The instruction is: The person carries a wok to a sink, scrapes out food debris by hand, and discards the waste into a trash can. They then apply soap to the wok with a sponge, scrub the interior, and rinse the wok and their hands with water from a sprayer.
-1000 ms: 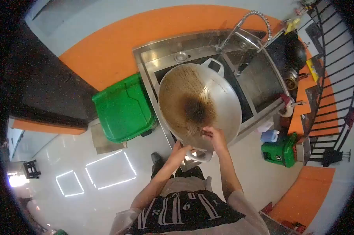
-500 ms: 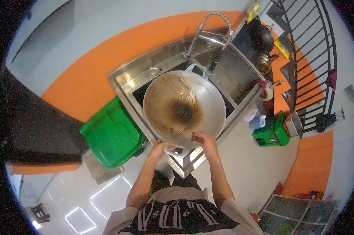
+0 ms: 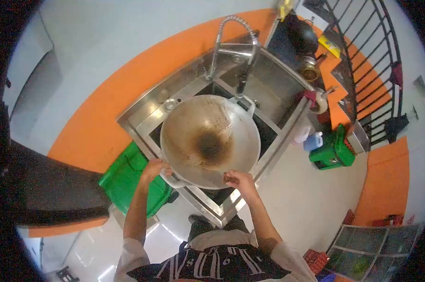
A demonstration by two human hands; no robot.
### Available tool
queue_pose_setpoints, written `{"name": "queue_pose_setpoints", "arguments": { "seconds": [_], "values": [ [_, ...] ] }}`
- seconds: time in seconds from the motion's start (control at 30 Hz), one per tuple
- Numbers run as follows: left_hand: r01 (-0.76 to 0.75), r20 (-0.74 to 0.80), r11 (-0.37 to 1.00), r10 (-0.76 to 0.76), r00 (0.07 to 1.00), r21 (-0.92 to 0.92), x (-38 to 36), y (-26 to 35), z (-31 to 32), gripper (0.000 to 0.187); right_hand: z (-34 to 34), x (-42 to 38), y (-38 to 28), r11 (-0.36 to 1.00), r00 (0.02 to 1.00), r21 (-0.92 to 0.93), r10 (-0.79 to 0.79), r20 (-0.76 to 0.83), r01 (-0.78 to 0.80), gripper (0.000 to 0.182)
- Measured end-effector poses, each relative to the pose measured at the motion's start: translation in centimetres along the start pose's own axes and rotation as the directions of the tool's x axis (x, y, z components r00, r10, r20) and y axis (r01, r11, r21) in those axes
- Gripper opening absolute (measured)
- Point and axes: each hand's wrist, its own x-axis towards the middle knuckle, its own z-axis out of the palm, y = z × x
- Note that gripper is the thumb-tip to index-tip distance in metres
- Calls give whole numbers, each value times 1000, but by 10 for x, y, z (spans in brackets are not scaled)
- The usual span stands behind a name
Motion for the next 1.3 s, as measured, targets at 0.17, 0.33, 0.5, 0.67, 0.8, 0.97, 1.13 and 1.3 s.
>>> {"name": "queue_pose_setpoints", "arguments": {
  "seconds": [0.17, 0.33, 0.5, 0.67, 0.8, 0.97, 1.13, 1.3],
  "values": [
    [-142, -327, 987, 108, 939, -80, -39, -14, 13, 41, 14, 14, 5, 990, 997, 136, 19, 72, -28, 29],
    [-155, -343, 908, 13, 939, -389, -118, -124, -4, 48, 37, 34, 27, 982, 997, 180, 50, 55, -59, 23],
    [-4, -342, 807, -247, 907, -591, -224, -400, -11, 41, 70, 44, 54, 962, 995, 268, 30, 94, -54, 15],
    [410, -513, 783, -136, 847, 468, -373, -599, 43, 32, 126, 34, 74, 977, 991, 213, -34, 128, 6, 13],
    [430, -400, 677, -716, 572, -598, -450, -610, 95, 38, 167, 24, 78, 990, 948, 136, -11, 317, -34, 32],
    [385, -374, 668, -704, 604, -637, -431, -587, 95, 47, 214, 5, 116, 983, 849, 105, 75, 524, -151, 35],
    [118, -551, 805, -497, 671, -582, -381, -520, 57, 48, 242, -22, 175, 934, 800, -12, 313, 512, -358, 33],
    [-72, -607, 855, -304, 734, -514, -351, -451, 30, 48, 234, -16, 209, 882, 725, -165, 460, 513, -443, 34]
  ]
}}
